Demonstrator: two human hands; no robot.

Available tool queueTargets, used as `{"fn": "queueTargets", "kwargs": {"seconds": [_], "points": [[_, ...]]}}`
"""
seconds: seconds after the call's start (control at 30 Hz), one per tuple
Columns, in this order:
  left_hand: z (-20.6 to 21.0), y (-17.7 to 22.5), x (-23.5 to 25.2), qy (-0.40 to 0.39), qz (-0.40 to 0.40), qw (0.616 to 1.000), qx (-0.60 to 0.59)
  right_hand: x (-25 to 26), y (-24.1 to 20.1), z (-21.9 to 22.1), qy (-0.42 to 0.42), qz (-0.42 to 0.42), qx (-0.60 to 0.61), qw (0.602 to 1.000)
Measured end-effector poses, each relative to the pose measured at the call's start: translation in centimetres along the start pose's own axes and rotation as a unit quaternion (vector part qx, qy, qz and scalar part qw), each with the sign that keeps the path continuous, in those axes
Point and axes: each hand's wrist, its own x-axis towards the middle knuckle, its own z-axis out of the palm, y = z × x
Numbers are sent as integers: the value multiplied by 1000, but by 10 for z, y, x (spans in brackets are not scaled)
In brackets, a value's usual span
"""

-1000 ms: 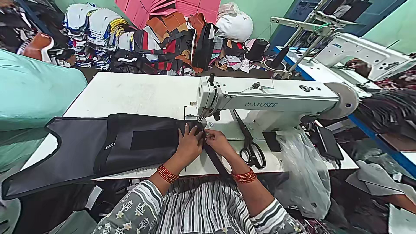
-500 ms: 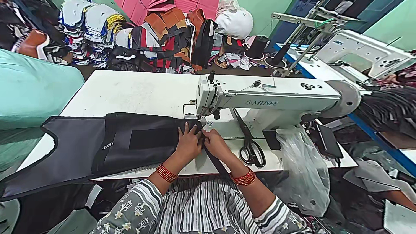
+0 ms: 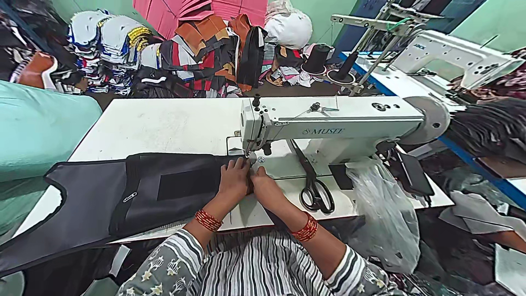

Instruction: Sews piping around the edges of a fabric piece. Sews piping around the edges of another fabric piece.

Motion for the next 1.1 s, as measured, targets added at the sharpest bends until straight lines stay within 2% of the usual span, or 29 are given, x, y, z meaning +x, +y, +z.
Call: {"fn": "queueTargets", "kwargs": {"seconds": [0.13,0.67,0.9,1.1], "points": [[6,0,5,6,23,999,49,1,1,1,2,-3,4,1000],[22,-14,8,108,72,992,-4,7,4,-3,2,-11,29,1000],[13,-17,18,63,69,996,-10,19,5,-5,12,-12,50,999],[13,-20,19,72,83,994,-23,21,11,0,45,-22,90,995]]}}
